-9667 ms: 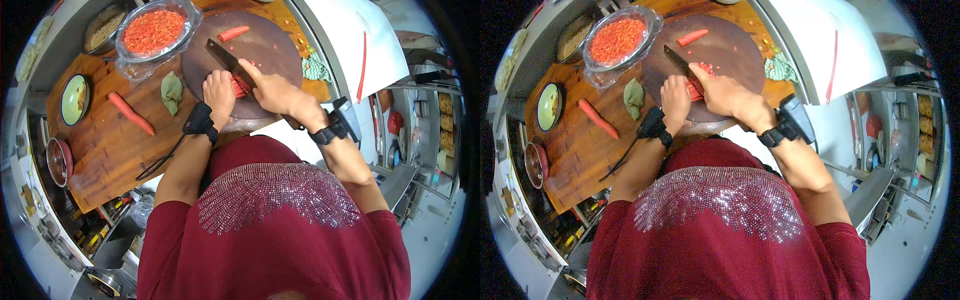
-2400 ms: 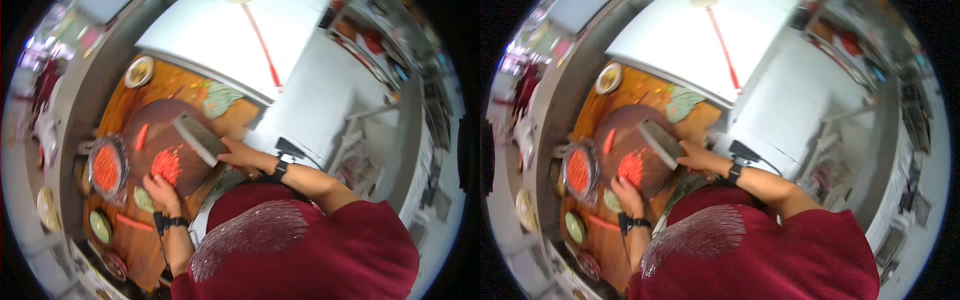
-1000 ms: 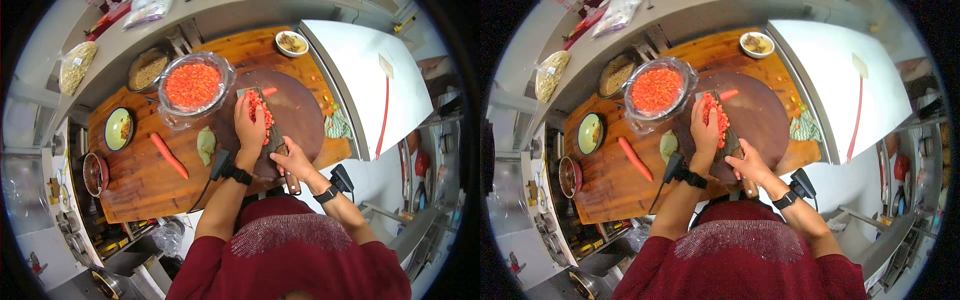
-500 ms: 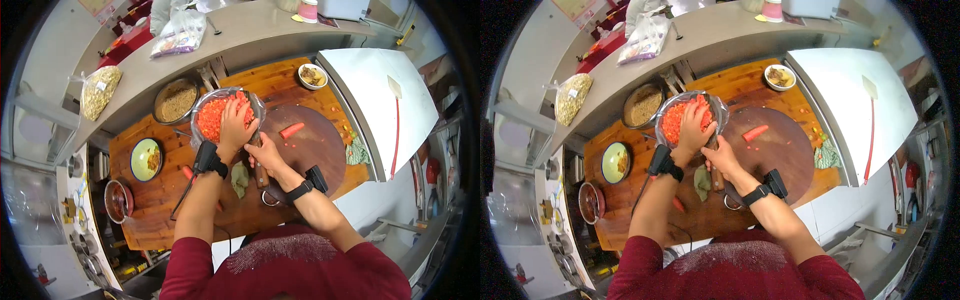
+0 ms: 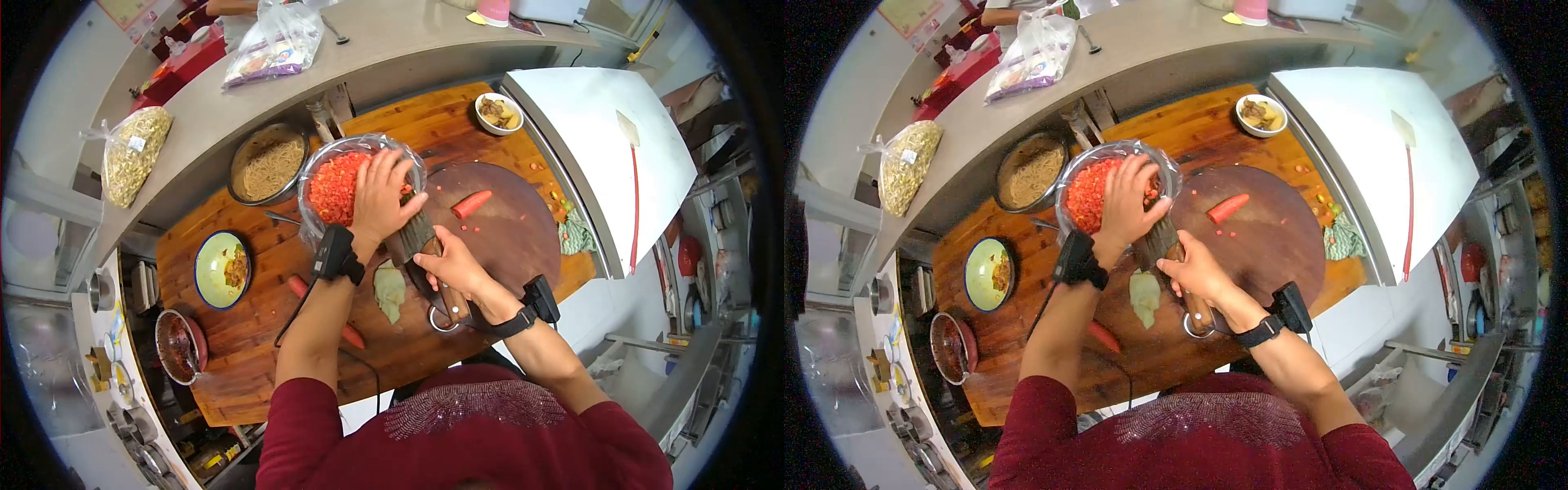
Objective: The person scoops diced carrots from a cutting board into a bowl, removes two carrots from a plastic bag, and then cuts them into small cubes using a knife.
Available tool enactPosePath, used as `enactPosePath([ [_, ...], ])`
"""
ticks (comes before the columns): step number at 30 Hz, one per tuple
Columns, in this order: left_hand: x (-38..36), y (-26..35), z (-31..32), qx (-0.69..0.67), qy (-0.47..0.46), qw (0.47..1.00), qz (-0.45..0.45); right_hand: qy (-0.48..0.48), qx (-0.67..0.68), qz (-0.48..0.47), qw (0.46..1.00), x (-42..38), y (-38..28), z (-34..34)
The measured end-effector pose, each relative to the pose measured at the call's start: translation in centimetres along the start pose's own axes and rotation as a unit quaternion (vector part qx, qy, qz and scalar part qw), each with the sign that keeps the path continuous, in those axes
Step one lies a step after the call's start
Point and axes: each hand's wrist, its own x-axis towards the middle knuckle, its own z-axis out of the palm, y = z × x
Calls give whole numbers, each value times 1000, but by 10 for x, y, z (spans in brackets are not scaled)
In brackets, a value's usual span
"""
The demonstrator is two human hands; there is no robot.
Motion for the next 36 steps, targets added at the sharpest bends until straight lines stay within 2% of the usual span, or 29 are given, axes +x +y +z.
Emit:
enactPosePath([
  [3, -1, -16, 10, 27, 28, 998, -42, 4, -33, 6, 999, -18, -4, -2],
  [5, -5, -30, 8, 68, 35, 992, -105, -15, -41, 15, 999, -33, -4, -11],
  [7, -10, -53, 6, 91, -7, 985, -147, -35, -49, 27, 998, -55, -3, -26],
  [8, -18, -63, 4, 87, -11, 985, -147, -37, -75, 31, 996, -70, -2, -35],
  [10, -24, -70, -1, 168, 57, 970, -165, -37, -99, 37, 994, -96, 7, -57],
  [11, -24, -66, 2, 167, 54, 971, -164, -6, -104, 48, 993, -109, 15, -69],
  [13, -16, -42, -4, 36, 130, 986, -93, 26, -103, 63, 992, -128, 31, -92],
  [15, -22, -14, 8, 55, 122, 989, -67, 89, -41, 58, 994, -145, 45, -113],
  [17, -36, 23, 23, -17, 106, 988, -115, 108, -35, 67, 991, -155, 54, -130],
  [19, -62, 50, 43, -98, 11, 995, -30, 147, -25, 76, 986, -162, 65, -143],
  [20, -70, 57, 51, -93, 6, 995, -28, 153, -21, 81, 985, -164, 67, -148],
  [22, -78, 65, 63, 50, -69, 996, -31, 150, -9, 77, 986, -167, 73, -157],
  [23, -80, 65, 66, 53, -75, 995, -26, 151, -3, 73, 986, -169, 76, -161],
  [26, -84, 59, 71, 146, -119, 978, -84, 143, 19, 54, 988, -173, 81, -169],
  [27, -85, 58, 74, 151, -121, 978, -79, 142, 26, 50, 988, -173, 82, -172],
  [29, -87, 57, 80, 106, -105, 975, -165, 132, 25, 62, 989, -174, 82, -177],
  [30, -86, 57, 81, 108, -106, 975, -160, 132, 30, 59, 989, -174, 80, -179],
  [32, -83, 57, 84, 54, -110, 967, -224, 109, 25, 71, 991, -173, 75, -182],
  [33, -80, 60, 89, 55, -111, 967, -220, 110, 28, 69, 991, -171, 75, -185],
  [35, -79, 64, 99, 23, -47, 990, -133, 68, 19, 69, 995, -164, 78, -189],
  [36, -71, 64, 105, 7, -53, 987, -152, 68, 21, 69, 995, -160, 80, -190],
])
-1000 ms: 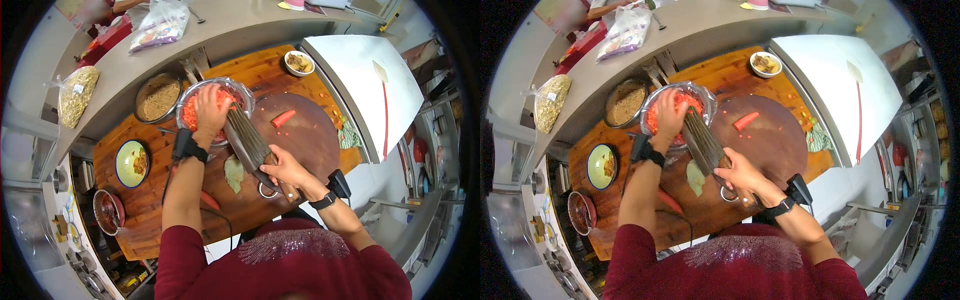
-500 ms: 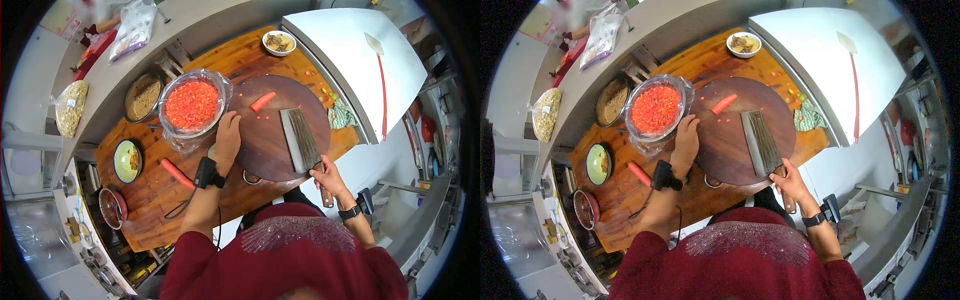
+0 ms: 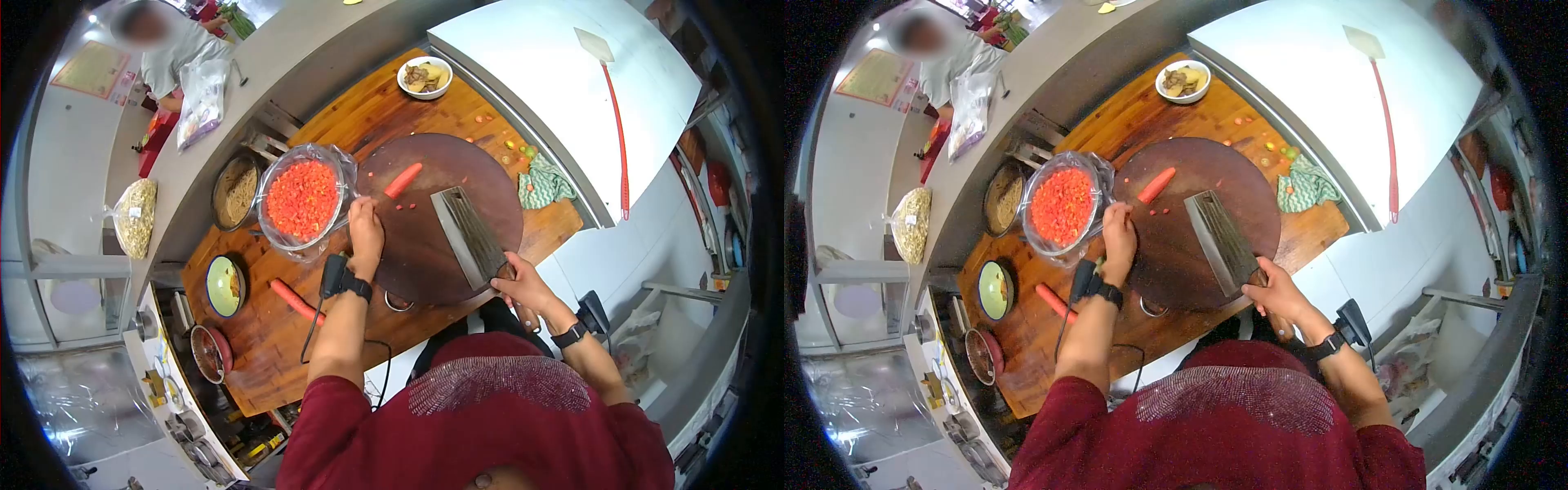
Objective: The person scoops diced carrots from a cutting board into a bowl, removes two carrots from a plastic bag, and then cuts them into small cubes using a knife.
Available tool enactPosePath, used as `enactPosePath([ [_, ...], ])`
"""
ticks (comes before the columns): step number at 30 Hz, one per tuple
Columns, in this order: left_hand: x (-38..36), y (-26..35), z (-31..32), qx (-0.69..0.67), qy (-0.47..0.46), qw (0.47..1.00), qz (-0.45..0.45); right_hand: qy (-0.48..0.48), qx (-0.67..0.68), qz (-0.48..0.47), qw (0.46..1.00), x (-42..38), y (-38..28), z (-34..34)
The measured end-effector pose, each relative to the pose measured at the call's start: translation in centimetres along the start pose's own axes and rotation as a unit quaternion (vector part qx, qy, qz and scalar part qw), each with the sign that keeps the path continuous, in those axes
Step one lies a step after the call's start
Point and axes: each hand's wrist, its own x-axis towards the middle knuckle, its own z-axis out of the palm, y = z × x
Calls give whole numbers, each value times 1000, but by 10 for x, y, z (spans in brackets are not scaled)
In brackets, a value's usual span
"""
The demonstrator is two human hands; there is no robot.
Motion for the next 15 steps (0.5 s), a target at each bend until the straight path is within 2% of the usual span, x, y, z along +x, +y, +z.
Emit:
enactPosePath([
  [4, 45, -5, 29, -66, 54, 996, -1, -16, 27, 7, 999, 17, 3, 6],
  [6, 58, -10, 36, 23, 55, 998, 16, -24, 35, 16, 999, 27, 3, 10],
  [7, 57, -11, 35, 22, 54, 998, 12, -25, 31, 8, 999, 33, 2, 12],
  [9, 49, -13, 28, 3, -19, 999, 33, -30, 27, 6, 999, 38, 5, 18],
  [11, 29, -7, 19, -22, 1, 998, 65, -33, 23, 0, 999, 44, 4, 21],
  [13, 8, 13, 7, -58, -25, 998, 26, -44, 15, -2, 999, 46, 5, 23],
  [15, -11, 27, 10, -72, -2, 997, 19, -56, 5, -5, 998, 50, 8, 27],
])
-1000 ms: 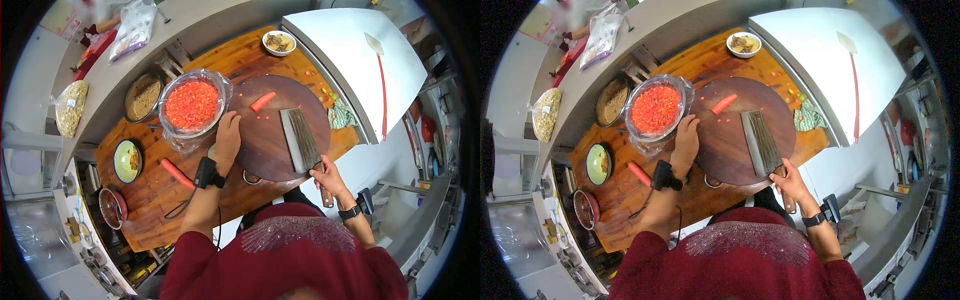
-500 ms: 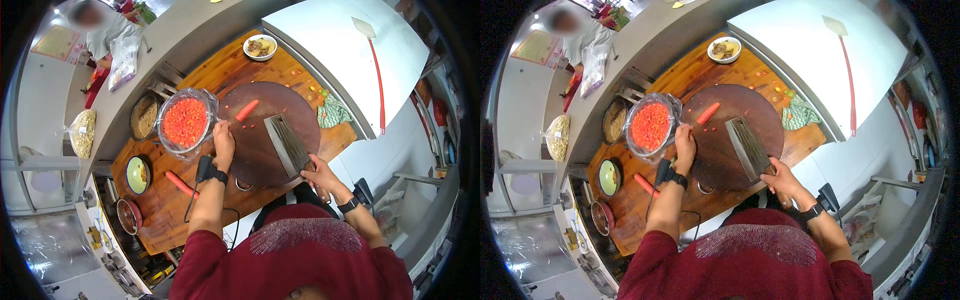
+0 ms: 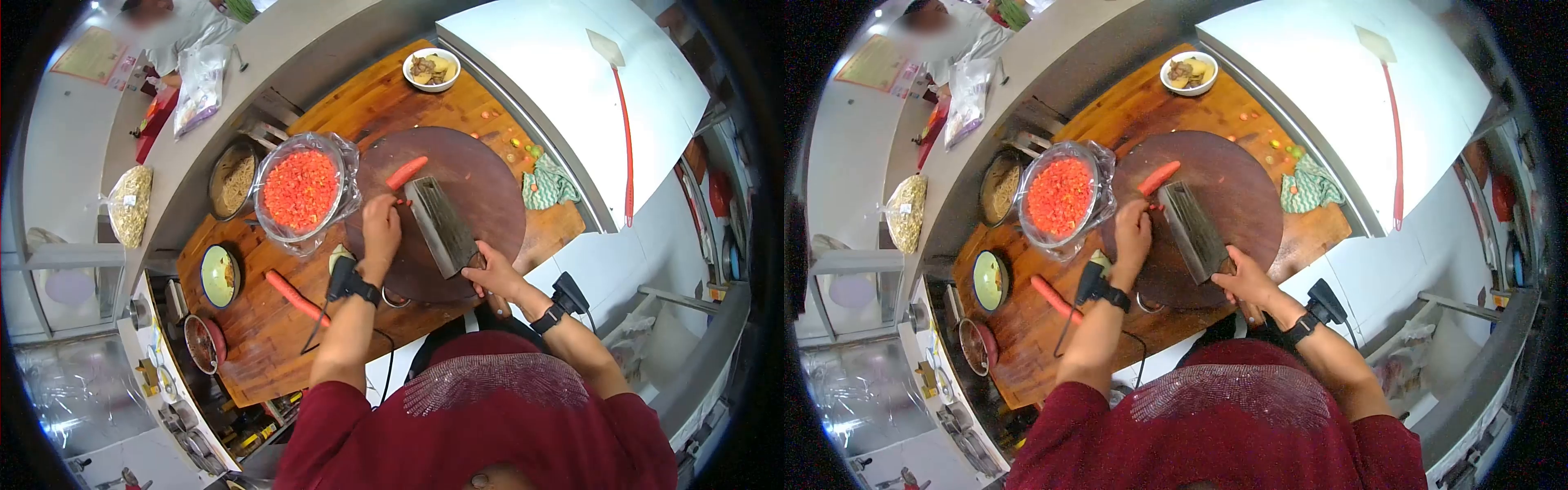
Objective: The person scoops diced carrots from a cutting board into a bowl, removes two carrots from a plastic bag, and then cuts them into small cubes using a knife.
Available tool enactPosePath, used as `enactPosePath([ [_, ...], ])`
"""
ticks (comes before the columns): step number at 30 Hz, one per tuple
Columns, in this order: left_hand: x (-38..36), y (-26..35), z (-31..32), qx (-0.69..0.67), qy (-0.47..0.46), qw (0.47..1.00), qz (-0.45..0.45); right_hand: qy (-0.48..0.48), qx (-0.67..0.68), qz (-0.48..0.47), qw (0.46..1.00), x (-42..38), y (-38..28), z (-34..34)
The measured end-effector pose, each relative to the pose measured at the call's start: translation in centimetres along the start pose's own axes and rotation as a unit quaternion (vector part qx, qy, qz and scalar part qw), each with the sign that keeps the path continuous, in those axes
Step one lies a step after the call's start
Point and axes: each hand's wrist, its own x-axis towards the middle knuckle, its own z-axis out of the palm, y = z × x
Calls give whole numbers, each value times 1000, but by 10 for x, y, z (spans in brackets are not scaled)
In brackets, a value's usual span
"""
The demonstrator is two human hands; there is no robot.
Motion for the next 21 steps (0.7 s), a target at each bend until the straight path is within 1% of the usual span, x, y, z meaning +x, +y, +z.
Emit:
enactPosePath([
  [2, -5, 16, 9, -9, 25, 999, -32, -14, -41, 8, 999, 4, 5, 3],
  [4, 1, 29, 22, -9, 120, 988, -97, -28, -41, 9, 999, 5, 7, 8],
  [6, 7, 30, 29, -49, 118, 982, -136, -36, -34, -2, 999, 6, 2, 15],
  [7, 5, 29, 35, -52, 141, 978, -142, -31, -27, -4, 999, 3, -8, 22],
  [8, 4, 29, 40, -54, 166, 973, -149, -31, -71, 14, 997, 7, -3, 23],
  [9, 1, 29, 42, -50, 195, 970, -138, -40, -69, 2, 997, 6, -10, 29],
  [10, 3, 33, 37, -45, 220, 965, -131, -46, -71, -1, 996, -1, -24, 36],
  [11, 3, 34, 32, -57, 229, 959, -156, -52, -83, -17, 995, -2, -32, 42],
  [12, 9, 37, 17, -55, 237, 957, -160, -56, -91, -27, 994, -5, -37, 48],
  [13, 18, 37, -2, -41, 232, 964, -119, -61, -97, -22, 993, -8, -45, 55],
  [14, 27, 38, -21, -28, 225, 971, -79, -55, -107, -41, 992, -8, -58, 62],
  [15, 39, 41, -42, -12, 236, 970, -59, -48, -118, -61, 990, -7, -68, 70],
  [16, 49, 29, -56, -4, 246, 969, -25, -51, -123, -60, 989, -6, -74, 78],
  [17, 58, 19, -72, -21, 236, 971, -14, -56, -91, -74, 992, -6, -79, 86],
  [18, 65, 2, -85, 31, 241, 970, 0, -59, -57, -90, 993, -4, -83, 91],
  [19, 68, -20, -94, 81, 244, 966, 14, -57, -58, -91, 993, -3, -84, 93],
  [21, 62, -72, -104, 160, 166, 972, -33, -20, -76, -92, 993, -6, -81, 91],
])
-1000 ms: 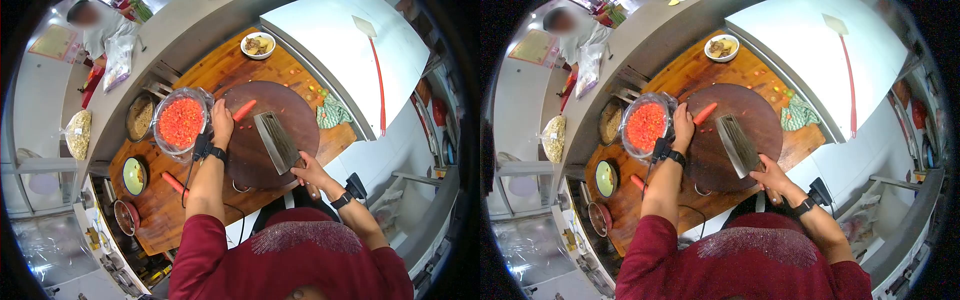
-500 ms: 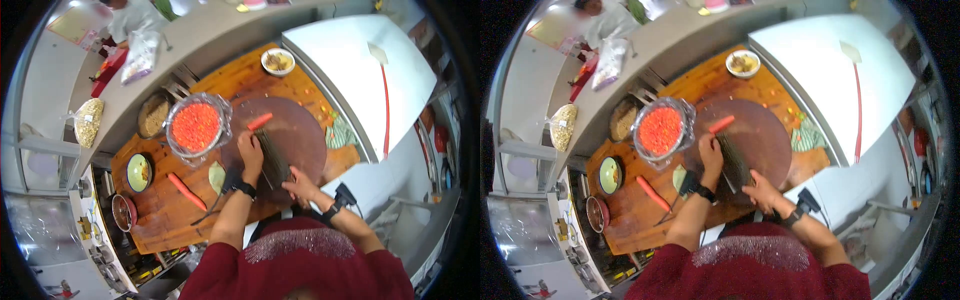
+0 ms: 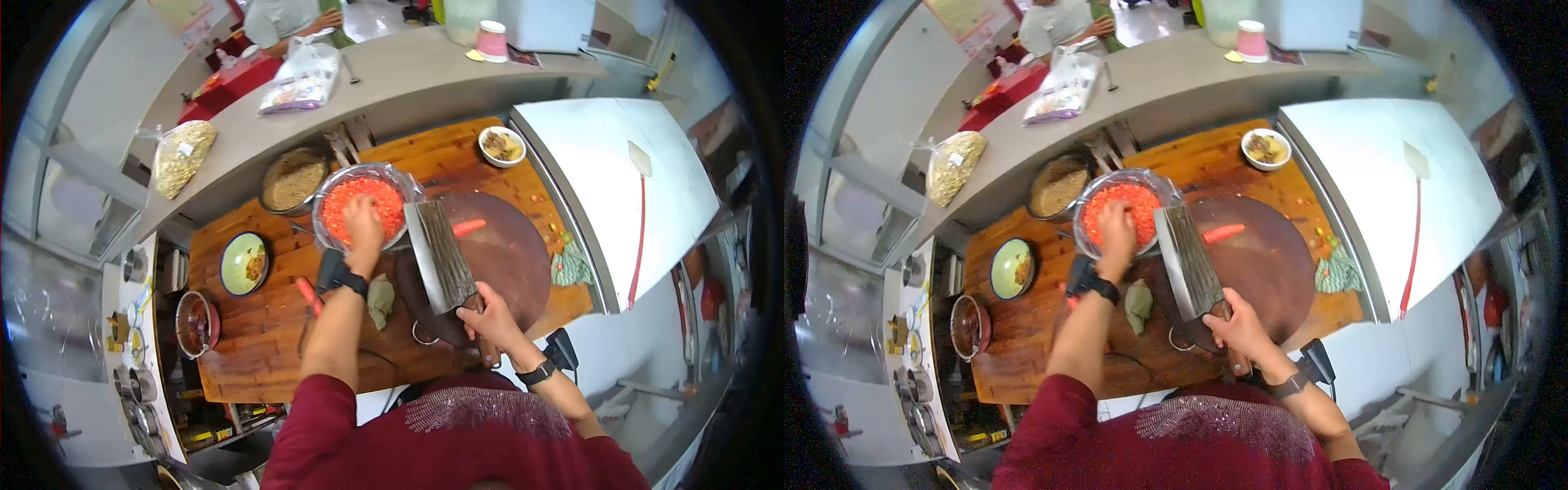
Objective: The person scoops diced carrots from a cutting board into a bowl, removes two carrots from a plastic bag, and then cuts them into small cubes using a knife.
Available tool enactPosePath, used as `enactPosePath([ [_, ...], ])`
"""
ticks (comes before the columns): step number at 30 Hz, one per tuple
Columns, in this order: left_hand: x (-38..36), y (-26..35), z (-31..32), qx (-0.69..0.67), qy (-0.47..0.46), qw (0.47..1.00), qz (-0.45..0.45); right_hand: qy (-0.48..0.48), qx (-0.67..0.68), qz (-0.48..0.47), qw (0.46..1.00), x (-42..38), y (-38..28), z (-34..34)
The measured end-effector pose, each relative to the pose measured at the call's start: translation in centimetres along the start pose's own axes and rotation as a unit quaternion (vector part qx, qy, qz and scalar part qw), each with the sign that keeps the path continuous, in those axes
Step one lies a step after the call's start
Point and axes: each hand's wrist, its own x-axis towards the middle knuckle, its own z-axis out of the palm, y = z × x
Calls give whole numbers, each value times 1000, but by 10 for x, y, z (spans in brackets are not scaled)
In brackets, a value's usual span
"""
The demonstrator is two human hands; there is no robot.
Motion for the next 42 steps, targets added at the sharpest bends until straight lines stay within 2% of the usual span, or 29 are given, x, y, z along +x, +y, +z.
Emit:
enactPosePath([
  [1, 7, 10, -13, 35, 10, 999, -12, 14, 1, 9, 1000, -4, 5, -5],
  [3, 15, 44, -19, 22, 74, 995, 68, 83, 4, -10, 996, -15, 21, -21],
  [4, 8, 54, -7, 12, 65, 996, 61, 127, 6, 3, 992, -22, 28, -30],
  [6, -5, 87, 19, -178, -126, 967, 135, 178, 24, 4, 984, -32, 40, -48],
  [7, -14, 99, 39, -137, -177, 962, 154, 201, 27, 12, 979, -35, 42, -59],
  [9, -31, 130, 62, -72, -160, 976, 130, 198, 19, 15, 980, -41, 43, -80],
  [11, -43, 130, 95, 0, -231, 971, 53, 191, 15, 20, 981, -42, 43, -101],
  [12, -42, 137, 93, 4, -233, 971, 52, 181, -5, 27, 983, -43, 45, -110],
  [14, -42, 143, 83, 34, -307, 951, 14, 167, -17, 38, 985, -45, 45, -125],
  [15, -48, 144, 76, 40, -312, 949, 11, 144, -68, 32, 987, -45, 42, -133],
  [16, -58, 145, 67, -36, -320, 944, 75, 119, -120, 27, 985, -44, 41, -141],
  [17, -68, 146, 60, -114, -327, 928, 137, 112, -115, 35, 986, -40, 42, -150],
  [18, -74, 150, 49, -111, -338, 926, 128, 96, -220, -68, 968, -35, 45, -157],
  [19, -81, 159, 34, -127, -293, 929, 187, 75, -320, -167, 930, -33, 48, -163],
  [20, -90, 168, 22, -144, -246, 927, 244, 66, -315, -153, 935, -31, 48, -168],
  [22, -110, 181, 7, -118, -258, 940, 187, -13, -444, -185, 877, -23, 34, -171],
  [24, -131, 186, 0, -84, -262, 951, 139, -43, -470, -182, 863, -21, 25, -168],
  [26, -150, 187, 4, -55, -154, 983, 80, -73, -525, -193, 826, -19, 24, -162],
  [29, -154, 196, 2, -50, -95, 994, 29, -112, -572, -158, 797, -20, 19, -156],
  [32, -159, 192, 17, -71, -52, 996, -1, -124, -570, -121, 803, -14, 15, -151],
  [36, -160, 189, 20, -100, -18, 994, -33, -150, -585, -130, 787, -14, -1, -142],
  [38, -164, 183, 17, -123, -23, 992, -16, -169, -595, -112, 778, -17, -6, -137],
  [42, -162, 180, 16, -119, -20, 992, -33, -137, -605, -148, 770, -21, -2, -132],
])
